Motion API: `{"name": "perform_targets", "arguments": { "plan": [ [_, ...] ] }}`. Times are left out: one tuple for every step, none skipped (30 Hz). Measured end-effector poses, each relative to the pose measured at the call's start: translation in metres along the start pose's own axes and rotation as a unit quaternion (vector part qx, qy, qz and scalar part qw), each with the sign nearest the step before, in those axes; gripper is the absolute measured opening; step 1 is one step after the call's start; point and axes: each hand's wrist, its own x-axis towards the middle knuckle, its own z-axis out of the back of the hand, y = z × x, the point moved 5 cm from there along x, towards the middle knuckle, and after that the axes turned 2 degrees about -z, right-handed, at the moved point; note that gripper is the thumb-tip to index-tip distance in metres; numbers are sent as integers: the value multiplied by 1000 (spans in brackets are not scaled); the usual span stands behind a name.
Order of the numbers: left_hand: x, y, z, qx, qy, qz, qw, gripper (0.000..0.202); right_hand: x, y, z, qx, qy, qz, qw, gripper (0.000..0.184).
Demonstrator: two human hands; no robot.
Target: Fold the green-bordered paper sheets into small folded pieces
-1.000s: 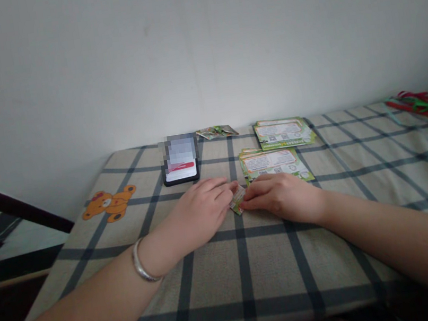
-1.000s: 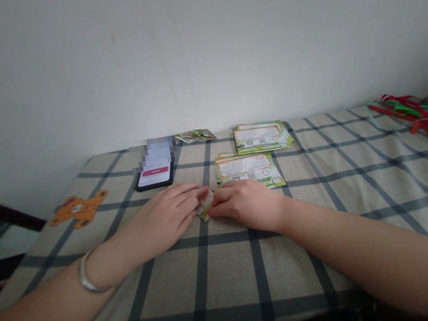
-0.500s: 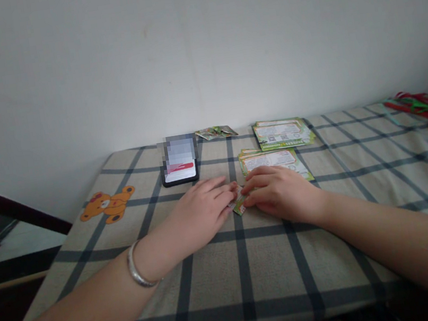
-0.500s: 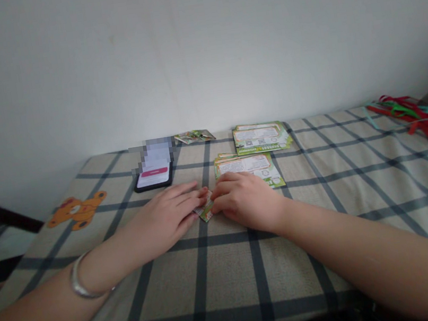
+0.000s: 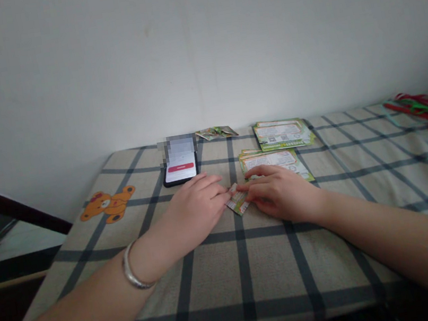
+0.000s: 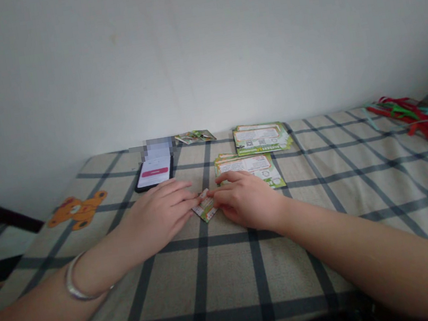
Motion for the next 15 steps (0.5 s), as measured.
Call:
{"name": "perform_targets", "arguments": {
  "plan": [
    [0,0,1,6,-1,2,1000,23,0,-1,0,-3,0,-10,1000,31],
    [-1,1,1,11,2,4,1000,23,-1,-2,0,-5,0,-19,1000,33],
    [-1,2,2,15,7,6,1000,22,-1,-3,0,-5,0,-28,1000,35],
    [-2,3,2,18,13,7,1000,21,-1,-4,0,-3,1,-35,999,36],
    [-2,3,3,21,15,9,1000,20,-1,-5,0,0,3,-41,999,36],
    [-2,3,4,23,15,8,1000,19,-1,-5,0,5,6,-44,999,35],
    [-2,3,4,24,13,5,1000,18,-1,-6,0,8,8,-46,999,35],
    [-2,2,4,25,11,0,1000,18,-1,-6,0,12,10,-45,999,34],
    [-1,2,4,26,9,-6,1000,17,-1,-6,0,13,10,-42,999,34],
    [-1,0,4,25,6,-11,1000,17,-1,-6,0,13,9,-37,999,33],
    [-1,0,3,26,3,-15,1000,17,0,-6,0,12,7,-32,999,32],
    [-1,-1,2,25,2,-14,1000,18,0,-7,0,9,6,-25,1000,32],
    [-1,-1,1,21,0,-11,1000,19,0,-7,0,5,5,-19,1000,31],
    [-1,0,0,9,-4,-5,1000,21,0,-6,1,1,4,-10,1000,30],
    [-1,1,-1,-10,-12,3,1000,22,1,-6,1,-3,2,0,1000,28]
  ]
}}
